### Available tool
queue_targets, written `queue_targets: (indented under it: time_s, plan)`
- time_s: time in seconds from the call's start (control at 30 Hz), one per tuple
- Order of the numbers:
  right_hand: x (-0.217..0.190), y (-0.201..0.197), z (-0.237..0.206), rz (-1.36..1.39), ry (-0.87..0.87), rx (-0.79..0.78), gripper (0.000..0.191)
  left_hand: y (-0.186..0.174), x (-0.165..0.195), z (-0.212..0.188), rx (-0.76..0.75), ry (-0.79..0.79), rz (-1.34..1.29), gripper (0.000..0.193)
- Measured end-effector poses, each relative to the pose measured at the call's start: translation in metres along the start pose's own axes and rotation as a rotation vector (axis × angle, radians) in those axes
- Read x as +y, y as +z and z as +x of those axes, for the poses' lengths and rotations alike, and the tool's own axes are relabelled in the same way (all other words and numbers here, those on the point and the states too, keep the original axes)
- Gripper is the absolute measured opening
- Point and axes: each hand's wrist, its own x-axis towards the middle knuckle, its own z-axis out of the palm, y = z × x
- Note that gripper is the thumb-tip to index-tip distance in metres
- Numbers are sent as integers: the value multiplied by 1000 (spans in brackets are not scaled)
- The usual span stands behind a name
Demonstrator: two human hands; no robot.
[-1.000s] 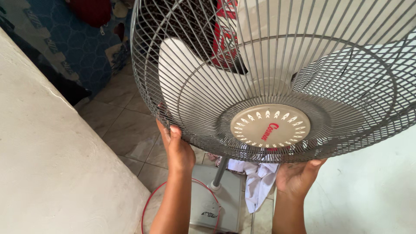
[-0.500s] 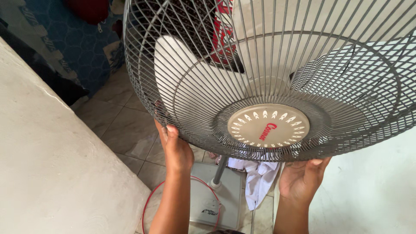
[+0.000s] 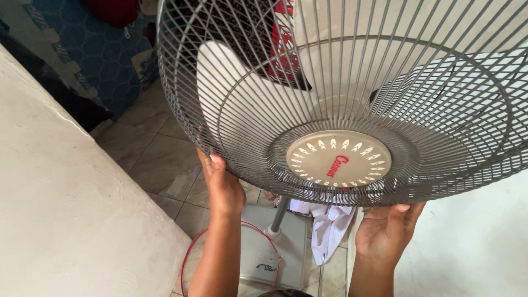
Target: The person disassembles a pedestal fan by hand, removing the front grille, unscrewing the blade cap, and taking off the blades. They then reassemble the fan by refitting the blades, tightening the cap, and reattaching the front grille.
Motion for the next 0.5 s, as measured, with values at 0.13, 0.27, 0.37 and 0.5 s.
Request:
queue_targets:
  time_s: [0.13, 0.27, 0.37, 0.5]
  plan:
    - [14, -9, 5, 80, 47, 37, 79, 1, -10, 0, 18, 15, -2, 97]
    - [31, -17, 9, 136, 22, 43, 77, -2, -22, 3, 58, 82, -38, 95]
    - [38, -22, 14, 168, 18, 64, 77, -4, -31, 2, 78, 114, -76, 96]
    - [42, -22, 18, 156, -2, 54, 80, -6, -38, 3, 87, 144, -64, 99]
